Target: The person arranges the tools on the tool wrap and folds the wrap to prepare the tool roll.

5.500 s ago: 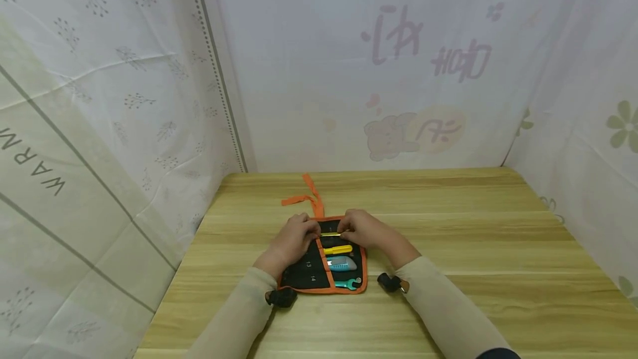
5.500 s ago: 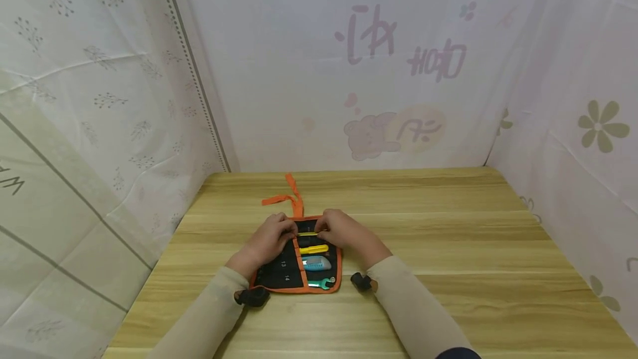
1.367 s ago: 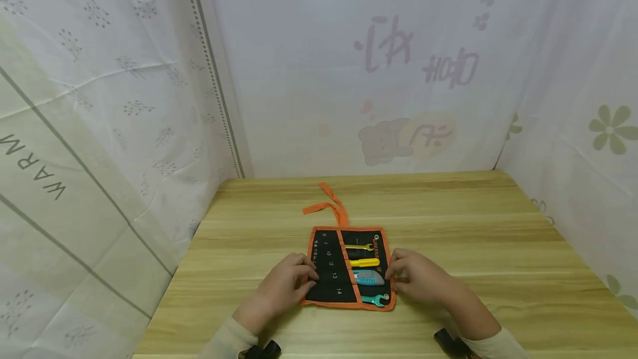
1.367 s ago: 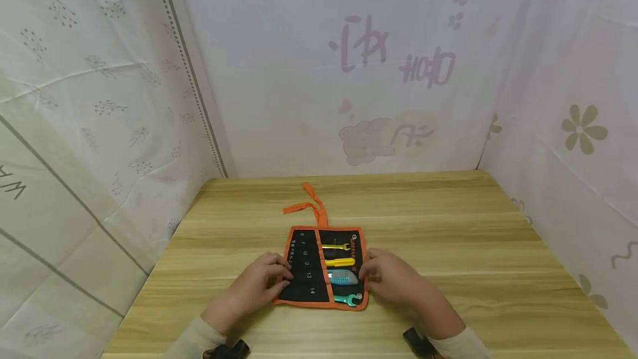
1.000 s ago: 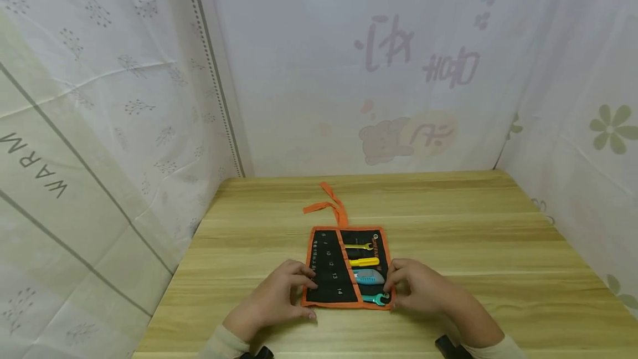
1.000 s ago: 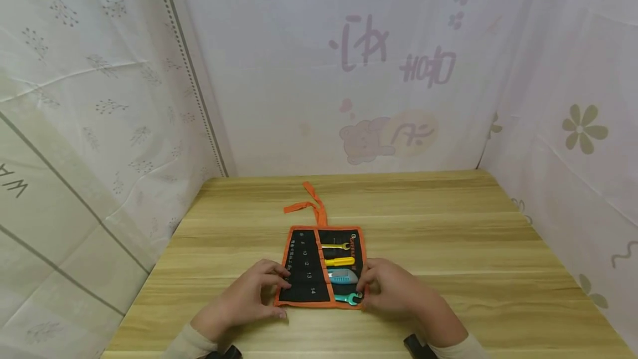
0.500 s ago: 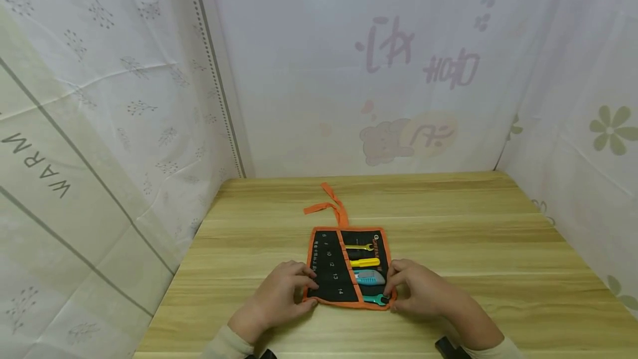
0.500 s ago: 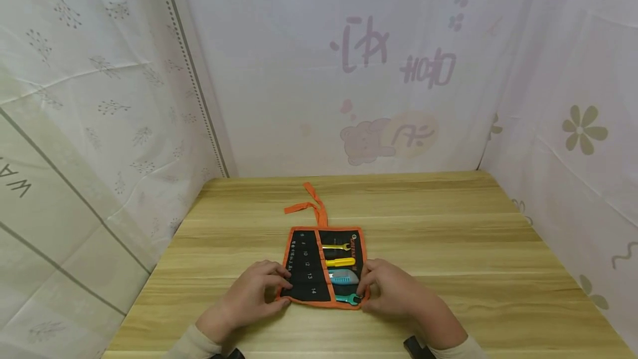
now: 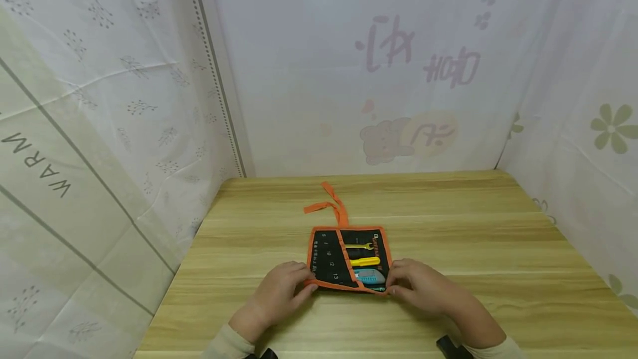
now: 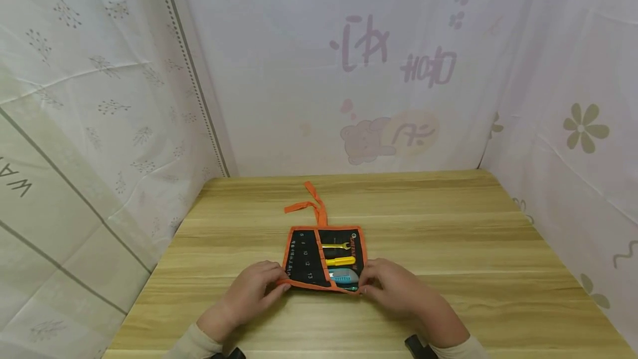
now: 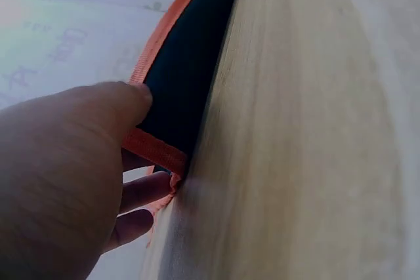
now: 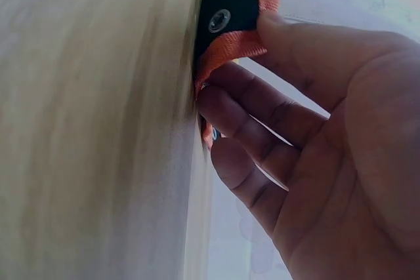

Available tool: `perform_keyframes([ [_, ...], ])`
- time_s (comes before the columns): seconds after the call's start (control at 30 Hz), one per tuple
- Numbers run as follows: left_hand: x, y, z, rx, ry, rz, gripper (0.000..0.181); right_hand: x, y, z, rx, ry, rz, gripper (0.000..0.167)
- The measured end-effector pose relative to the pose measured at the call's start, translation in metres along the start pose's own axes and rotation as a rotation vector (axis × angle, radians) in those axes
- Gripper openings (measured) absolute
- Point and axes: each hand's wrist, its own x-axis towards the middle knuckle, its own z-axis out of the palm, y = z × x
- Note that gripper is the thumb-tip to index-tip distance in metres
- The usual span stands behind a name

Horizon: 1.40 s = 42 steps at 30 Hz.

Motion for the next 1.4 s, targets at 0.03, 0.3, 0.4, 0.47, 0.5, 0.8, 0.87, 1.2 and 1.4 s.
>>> perform_keyframes([
  [0.03, 0.0, 0.0, 0.0, 0.007, 0.001, -0.001, 0.006, 0.0, 0.0, 0.0, 0.007, -0.002, 0.017, 0.011],
  [0.3, 0.002, 0.0, 0.002, 0.013, 0.017, -0.062, 0.007, 0.001, 0.0, 0.001, 0.079, 0.006, 0.156, 0.007],
  [0.4, 0.002, 0.001, 0.002, 0.028, 0.022, -0.079, 0.007, 0.001, 0.0, 0.002, 0.089, 0.009, 0.167, 0.007],
  [0.47, 0.003, 0.001, 0.002, 0.037, 0.02, -0.087, 0.007, 0.001, 0.0, 0.002, 0.09, 0.008, 0.167, 0.007],
  [0.5, 0.004, 0.001, 0.002, 0.037, 0.016, -0.095, 0.007, 0.001, 0.0, 0.002, 0.088, 0.009, 0.165, 0.008],
  [0.8, 0.011, -0.002, 0.002, 0.005, -0.007, -0.146, 0.005, 0.01, 0.002, 0.003, 0.056, 0.019, 0.157, 0.009],
  [0.87, 0.012, -0.003, 0.002, -0.008, -0.012, -0.155, 0.005, 0.012, 0.002, 0.003, 0.06, 0.023, 0.162, 0.008],
  [1.2, 0.019, -0.01, 0.004, -0.08, 0.001, -0.162, 0.013, 0.019, -0.001, 0.004, -0.012, 0.115, 0.143, 0.011],
  [1.4, 0.02, -0.01, 0.003, -0.12, 0.037, -0.135, 0.016, 0.024, -0.006, 0.004, -0.064, 0.195, 0.007, 0.022],
])
